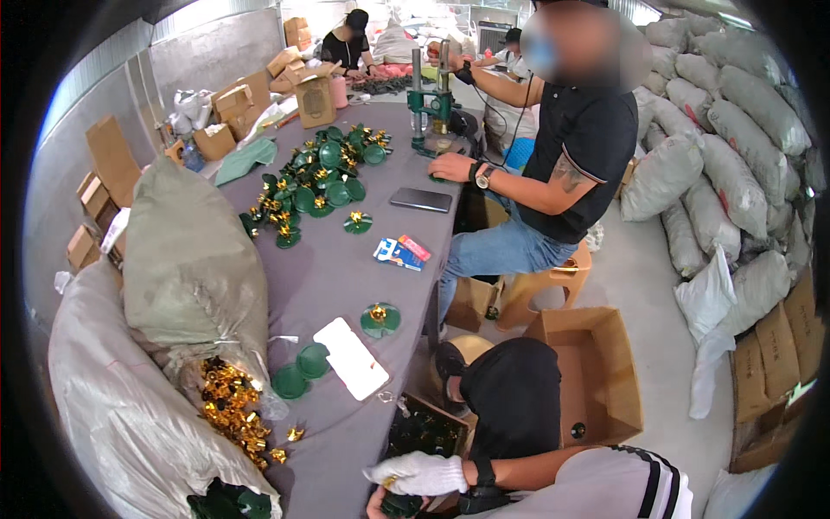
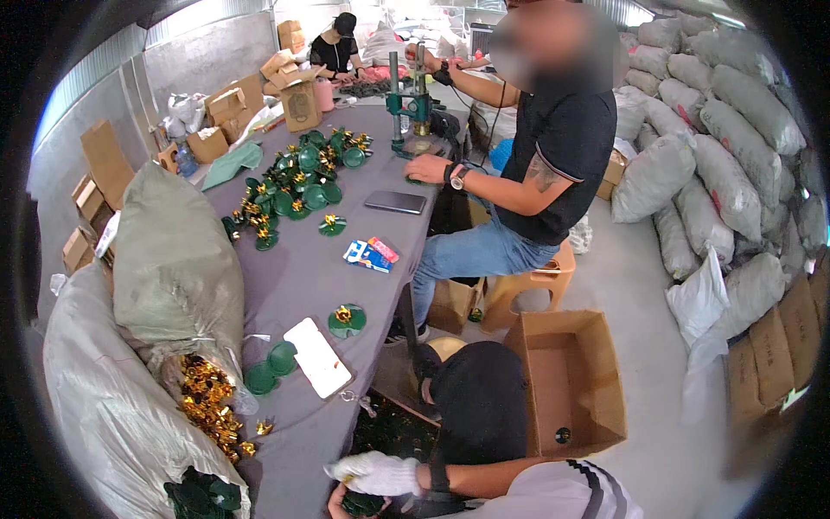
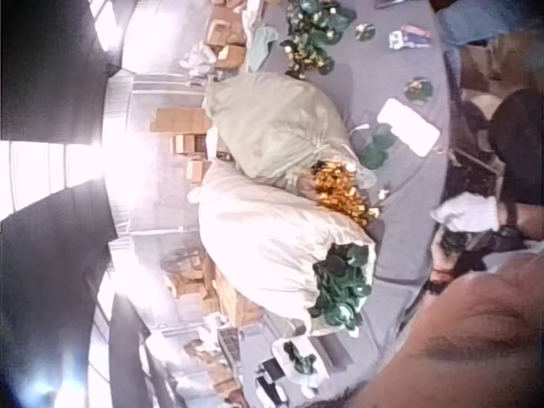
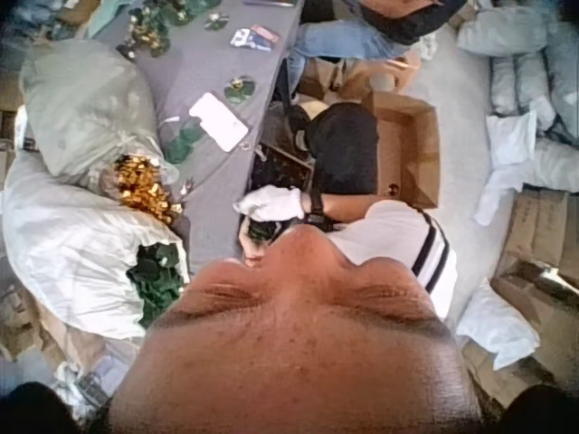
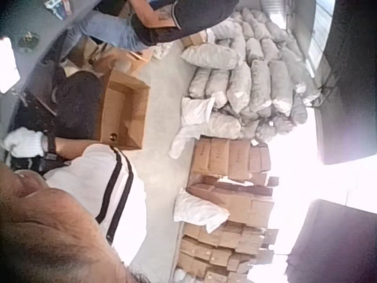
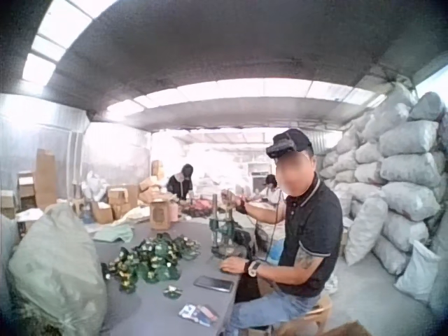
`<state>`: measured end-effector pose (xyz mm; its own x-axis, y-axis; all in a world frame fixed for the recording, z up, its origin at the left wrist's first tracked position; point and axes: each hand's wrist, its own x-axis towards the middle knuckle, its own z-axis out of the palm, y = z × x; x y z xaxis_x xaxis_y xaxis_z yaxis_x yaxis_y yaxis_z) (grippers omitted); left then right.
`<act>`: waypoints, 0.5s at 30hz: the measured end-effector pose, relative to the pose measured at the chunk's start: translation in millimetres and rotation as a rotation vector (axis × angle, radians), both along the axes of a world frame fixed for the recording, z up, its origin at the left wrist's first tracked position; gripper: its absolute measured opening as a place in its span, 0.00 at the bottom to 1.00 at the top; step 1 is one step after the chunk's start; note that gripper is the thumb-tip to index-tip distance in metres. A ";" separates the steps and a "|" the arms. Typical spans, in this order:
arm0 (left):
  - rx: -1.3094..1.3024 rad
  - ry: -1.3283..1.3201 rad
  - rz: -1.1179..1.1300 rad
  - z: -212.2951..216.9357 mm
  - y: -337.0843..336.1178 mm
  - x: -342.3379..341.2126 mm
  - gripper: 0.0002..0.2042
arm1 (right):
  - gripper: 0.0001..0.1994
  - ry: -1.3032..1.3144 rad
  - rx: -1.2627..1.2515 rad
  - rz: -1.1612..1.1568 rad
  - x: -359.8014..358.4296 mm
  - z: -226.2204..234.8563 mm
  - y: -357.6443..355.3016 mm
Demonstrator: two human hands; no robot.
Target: The recorder is assembling small green plastic bases with gold crown-like plastic components in a workshop setting.
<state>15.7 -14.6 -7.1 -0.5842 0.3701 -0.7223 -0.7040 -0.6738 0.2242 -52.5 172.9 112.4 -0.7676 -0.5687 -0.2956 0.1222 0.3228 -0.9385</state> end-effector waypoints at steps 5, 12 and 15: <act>0.054 0.000 -0.028 -15.1 0.5 1.6 0.19 | 0.17 -0.111 -0.035 -0.043 21.8 -66.4 -0.3; 0.007 0.201 0.058 15.4 3.9 3.1 0.20 | 0.10 -0.316 -0.206 0.029 13.3 -88.3 4.0; 0.038 0.270 0.072 16.3 3.3 7.9 0.20 | 0.11 0.048 -0.098 0.000 24.0 -95.6 -5.3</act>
